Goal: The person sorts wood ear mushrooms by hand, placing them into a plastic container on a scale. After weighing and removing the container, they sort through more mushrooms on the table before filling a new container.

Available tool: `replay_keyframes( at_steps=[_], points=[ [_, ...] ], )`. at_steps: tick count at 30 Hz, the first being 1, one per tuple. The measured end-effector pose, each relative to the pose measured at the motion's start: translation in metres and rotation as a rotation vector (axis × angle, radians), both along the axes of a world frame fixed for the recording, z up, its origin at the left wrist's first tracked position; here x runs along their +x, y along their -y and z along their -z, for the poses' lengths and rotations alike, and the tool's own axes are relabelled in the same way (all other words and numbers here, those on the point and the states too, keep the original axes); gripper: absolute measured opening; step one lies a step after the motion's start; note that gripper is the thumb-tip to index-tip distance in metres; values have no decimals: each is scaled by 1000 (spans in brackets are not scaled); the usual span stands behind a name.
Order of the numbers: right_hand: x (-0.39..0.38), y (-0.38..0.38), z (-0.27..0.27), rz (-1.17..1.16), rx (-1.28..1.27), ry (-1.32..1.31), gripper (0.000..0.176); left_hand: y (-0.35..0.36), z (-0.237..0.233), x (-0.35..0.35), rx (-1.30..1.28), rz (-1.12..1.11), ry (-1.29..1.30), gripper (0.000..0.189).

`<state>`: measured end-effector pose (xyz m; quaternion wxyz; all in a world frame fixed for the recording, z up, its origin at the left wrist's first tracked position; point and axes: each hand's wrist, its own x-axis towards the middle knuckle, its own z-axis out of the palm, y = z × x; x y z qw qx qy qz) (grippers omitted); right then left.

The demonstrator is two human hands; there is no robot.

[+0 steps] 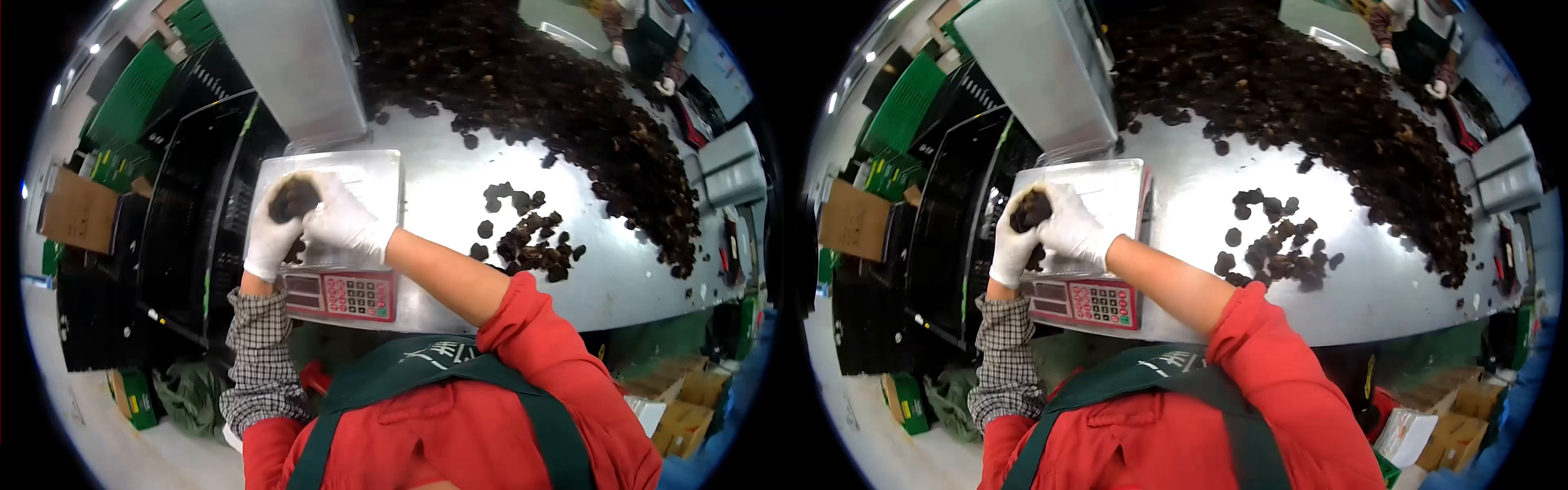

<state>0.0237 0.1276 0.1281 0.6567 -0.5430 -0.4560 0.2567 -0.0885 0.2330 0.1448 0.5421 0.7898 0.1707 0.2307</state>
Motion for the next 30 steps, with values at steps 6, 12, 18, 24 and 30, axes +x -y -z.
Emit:
replay_keyframes(
  at_steps=[6,12,18,24,30],
  points=[
    [3,54,6,100,-281,568,75,-10,27,0,784,185,-289,67],
    [32,141,20,238,-142,393,66,23,-42,13,797,300,-529,76],
    [77,365,66,818,-580,315,61,120,-53,43,614,287,-75,45],
    [87,448,114,774,-900,544,90,232,94,99,684,609,-398,132],
    [114,416,123,501,-812,761,104,264,147,136,715,797,-159,121]
  ],
)
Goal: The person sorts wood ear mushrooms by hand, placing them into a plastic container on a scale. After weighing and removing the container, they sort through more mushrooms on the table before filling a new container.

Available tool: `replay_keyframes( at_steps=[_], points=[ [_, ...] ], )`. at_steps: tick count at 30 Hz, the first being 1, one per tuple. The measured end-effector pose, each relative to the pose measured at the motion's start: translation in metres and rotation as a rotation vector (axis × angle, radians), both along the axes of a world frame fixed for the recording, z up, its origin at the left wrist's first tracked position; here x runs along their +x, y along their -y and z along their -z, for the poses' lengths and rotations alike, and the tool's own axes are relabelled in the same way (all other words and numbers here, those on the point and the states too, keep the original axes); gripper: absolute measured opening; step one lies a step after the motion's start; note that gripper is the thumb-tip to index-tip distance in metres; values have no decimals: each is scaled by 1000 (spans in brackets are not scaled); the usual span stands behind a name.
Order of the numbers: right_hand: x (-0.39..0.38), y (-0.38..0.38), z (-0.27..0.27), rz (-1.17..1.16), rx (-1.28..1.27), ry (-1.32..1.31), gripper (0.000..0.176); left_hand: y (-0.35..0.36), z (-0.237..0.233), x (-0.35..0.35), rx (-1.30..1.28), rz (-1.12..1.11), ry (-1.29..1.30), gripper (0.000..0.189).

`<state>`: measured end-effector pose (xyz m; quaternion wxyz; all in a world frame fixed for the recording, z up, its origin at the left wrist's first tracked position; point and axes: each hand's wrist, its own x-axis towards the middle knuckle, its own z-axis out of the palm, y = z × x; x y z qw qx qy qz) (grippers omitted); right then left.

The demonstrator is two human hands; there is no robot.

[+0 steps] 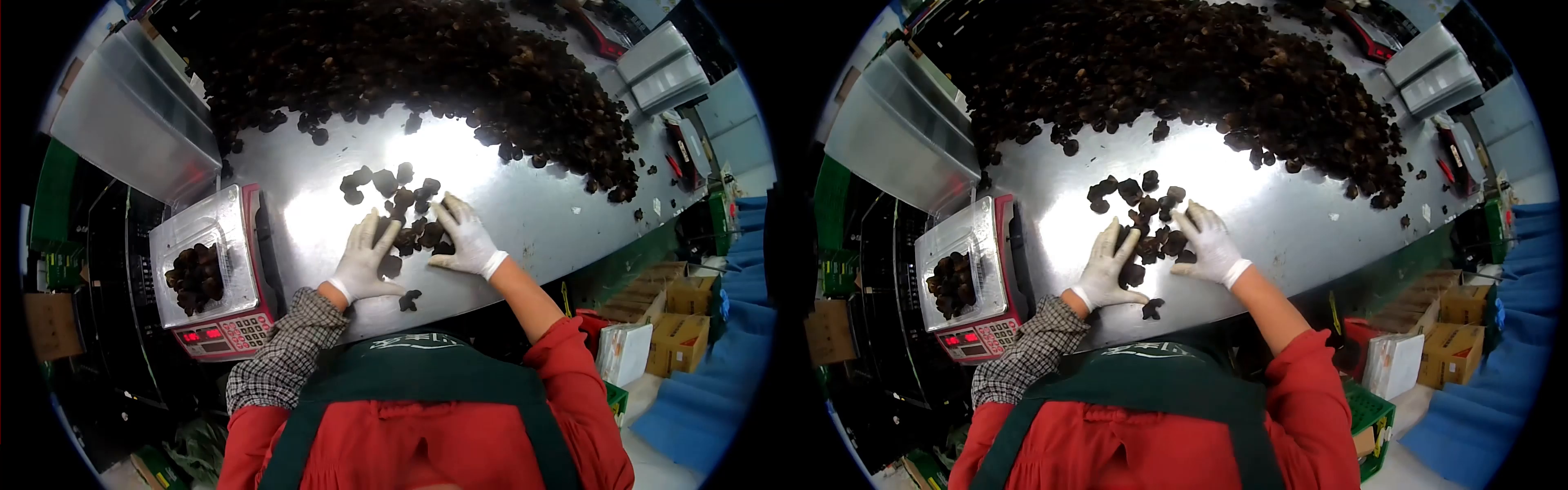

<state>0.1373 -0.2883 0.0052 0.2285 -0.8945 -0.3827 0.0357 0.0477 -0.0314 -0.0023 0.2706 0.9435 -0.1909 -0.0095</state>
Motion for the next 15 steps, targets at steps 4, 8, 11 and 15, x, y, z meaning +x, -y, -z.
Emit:
replay_keyframes(
  at_steps=[4,8,11,15],
  points=[
    [-9,-9,6,-68,24,211,68,22,0,10,86,20,133,73],
    [9,-8,16,-28,100,248,46,23,6,11,12,-109,184,38],
    [27,-17,22,179,290,-89,38,24,-7,30,-399,-417,128,22],
    [35,-30,-24,405,778,-773,31,-12,-26,35,-1726,-740,-572,14]
  ],
)
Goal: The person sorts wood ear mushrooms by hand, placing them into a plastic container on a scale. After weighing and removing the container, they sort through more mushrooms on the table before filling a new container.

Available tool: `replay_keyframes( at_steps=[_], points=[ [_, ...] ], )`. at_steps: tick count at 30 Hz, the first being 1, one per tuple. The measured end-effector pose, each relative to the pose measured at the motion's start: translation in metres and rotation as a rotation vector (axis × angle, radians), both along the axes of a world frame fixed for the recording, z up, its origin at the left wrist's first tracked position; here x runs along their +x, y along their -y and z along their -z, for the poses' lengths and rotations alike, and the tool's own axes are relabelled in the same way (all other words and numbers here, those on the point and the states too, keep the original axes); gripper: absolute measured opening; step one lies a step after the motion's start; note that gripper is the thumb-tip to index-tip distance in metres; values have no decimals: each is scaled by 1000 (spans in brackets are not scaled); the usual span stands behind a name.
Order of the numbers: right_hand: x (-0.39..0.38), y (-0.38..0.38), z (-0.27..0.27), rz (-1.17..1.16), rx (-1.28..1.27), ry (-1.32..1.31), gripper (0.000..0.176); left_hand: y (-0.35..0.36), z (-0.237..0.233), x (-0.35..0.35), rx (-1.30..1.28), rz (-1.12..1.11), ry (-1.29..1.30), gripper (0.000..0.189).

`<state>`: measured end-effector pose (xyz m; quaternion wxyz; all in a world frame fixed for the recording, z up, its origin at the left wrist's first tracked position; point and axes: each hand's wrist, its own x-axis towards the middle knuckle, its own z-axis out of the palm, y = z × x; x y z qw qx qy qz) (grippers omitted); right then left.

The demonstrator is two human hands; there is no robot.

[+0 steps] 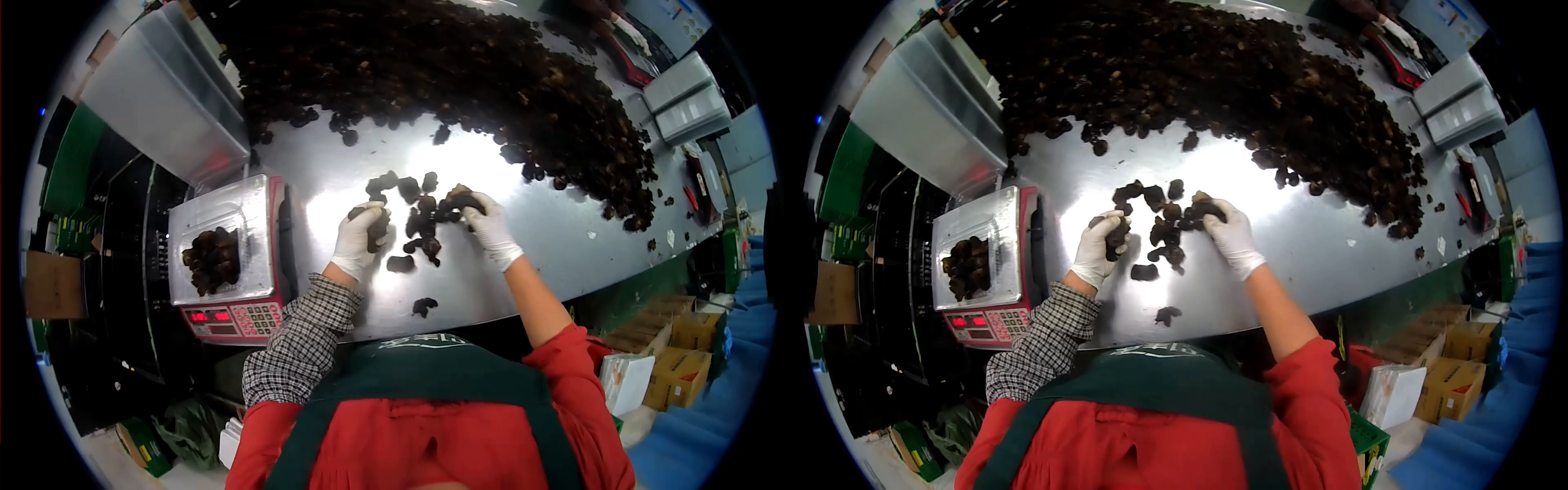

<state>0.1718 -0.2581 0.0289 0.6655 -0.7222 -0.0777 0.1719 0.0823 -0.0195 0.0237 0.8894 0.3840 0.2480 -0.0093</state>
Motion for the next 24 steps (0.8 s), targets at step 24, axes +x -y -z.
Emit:
replay_keyframes(
  at_steps=[24],
  points=[
    [-151,-342,-96,-644,-176,846,52,-228,-99,-161,887,-463,188,19]
  ],
)
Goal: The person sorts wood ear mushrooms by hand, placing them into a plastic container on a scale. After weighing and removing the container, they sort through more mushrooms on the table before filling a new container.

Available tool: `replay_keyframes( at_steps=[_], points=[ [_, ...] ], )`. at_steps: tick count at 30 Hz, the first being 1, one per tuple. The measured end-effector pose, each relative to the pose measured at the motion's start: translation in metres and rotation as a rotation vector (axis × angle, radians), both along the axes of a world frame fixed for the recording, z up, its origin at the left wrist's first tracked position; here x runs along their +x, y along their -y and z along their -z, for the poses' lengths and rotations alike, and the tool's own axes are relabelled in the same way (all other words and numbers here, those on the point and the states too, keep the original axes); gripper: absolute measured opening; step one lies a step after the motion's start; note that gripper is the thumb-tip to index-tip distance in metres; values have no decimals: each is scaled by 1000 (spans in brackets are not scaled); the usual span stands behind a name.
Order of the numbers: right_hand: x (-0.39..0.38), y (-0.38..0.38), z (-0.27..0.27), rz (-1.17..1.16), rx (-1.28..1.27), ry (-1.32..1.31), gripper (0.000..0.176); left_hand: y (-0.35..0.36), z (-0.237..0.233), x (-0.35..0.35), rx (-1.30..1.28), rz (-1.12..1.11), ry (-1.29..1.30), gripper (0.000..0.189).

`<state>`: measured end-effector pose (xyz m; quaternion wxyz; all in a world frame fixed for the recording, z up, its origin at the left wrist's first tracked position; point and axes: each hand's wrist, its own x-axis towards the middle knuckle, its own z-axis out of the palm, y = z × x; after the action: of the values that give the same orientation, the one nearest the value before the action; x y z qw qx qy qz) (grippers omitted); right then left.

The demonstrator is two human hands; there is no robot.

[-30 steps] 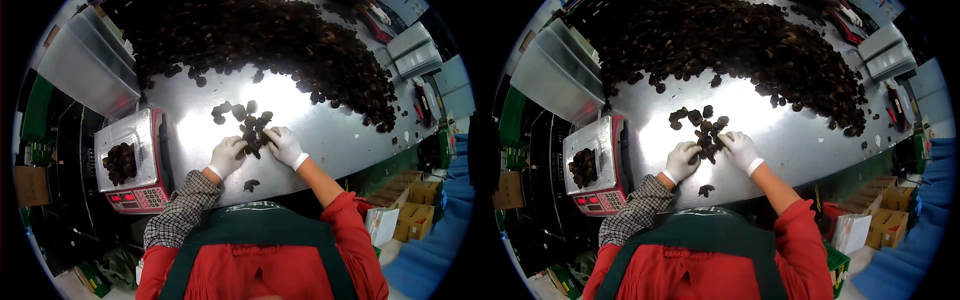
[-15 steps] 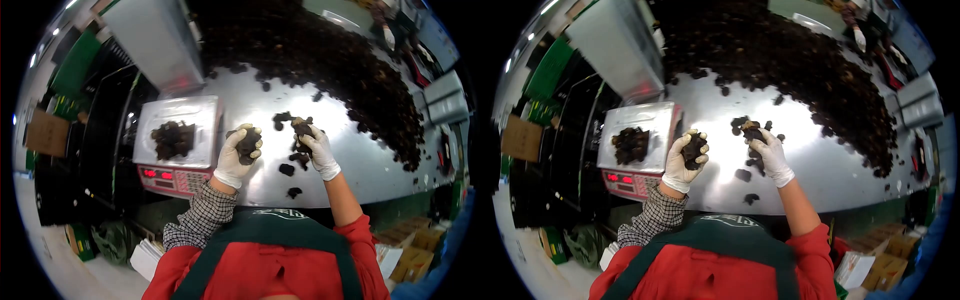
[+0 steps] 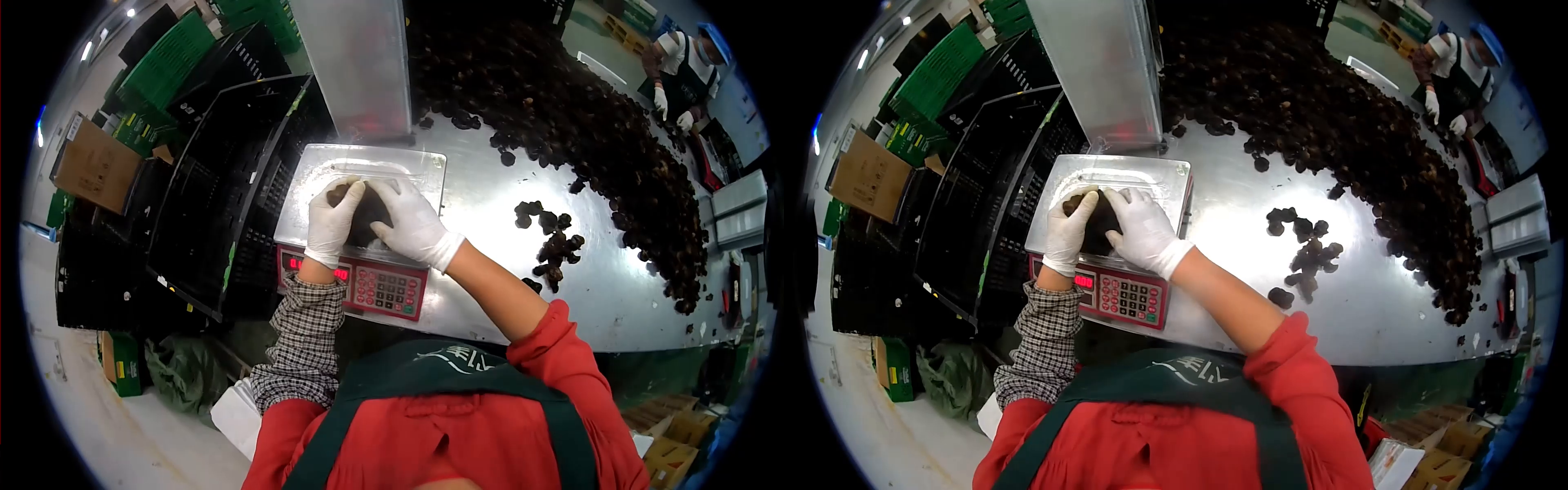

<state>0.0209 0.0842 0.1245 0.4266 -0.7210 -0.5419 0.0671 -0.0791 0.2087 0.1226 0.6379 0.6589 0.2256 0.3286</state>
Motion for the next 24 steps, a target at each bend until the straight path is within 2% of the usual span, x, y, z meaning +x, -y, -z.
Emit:
replay_keyframes(
  at_steps=[2,4,6,11,12,13,14,15,16,17,18,19,20,21,22,23,24],
  points=[
    [3,5,4,-21,104,-113,53,-1,-3,-3,-19,24,72,20],
    [7,9,4,-5,179,-369,52,-1,-14,-6,-118,-20,131,22],
    [13,16,0,39,170,-548,52,-8,-26,-10,-79,-26,183,21],
    [27,34,-3,48,261,-736,38,-44,-43,-32,-1,-25,255,21],
    [29,38,-9,51,291,-841,38,-49,-47,-36,16,-37,246,21],
    [31,39,-14,37,286,-791,37,-49,-57,-37,112,-62,169,20],
    [28,38,-24,20,278,-746,36,-41,-71,-32,15,28,148,21],
    [23,36,-38,0,267,-721,39,-42,-75,-25,110,99,88,26],
    [7,24,-76,-102,200,-698,46,-35,-89,-15,611,148,-29,36],
    [-3,15,-84,-169,249,-715,46,-25,-105,-9,794,249,-13,54],
    [-10,9,-90,-233,301,-727,46,-25,-106,1,1130,236,50,62],
    [-15,7,-98,-172,278,-703,44,-18,-110,8,1274,276,113,74],
    [-18,6,-103,-108,255,-675,42,-12,-107,13,1259,265,127,87],
    [-15,6,-100,-88,298,-730,34,-12,-108,12,1214,335,112,92],
    [-11,10,-89,-110,309,-909,28,-11,-110,11,1167,406,100,97],
    [-3,15,-80,-59,275,-811,25,-16,-108,8,1243,400,135,104],
    [6,22,-72,-7,243,-713,23,-21,-112,0,1199,389,77,104]
  ],
)
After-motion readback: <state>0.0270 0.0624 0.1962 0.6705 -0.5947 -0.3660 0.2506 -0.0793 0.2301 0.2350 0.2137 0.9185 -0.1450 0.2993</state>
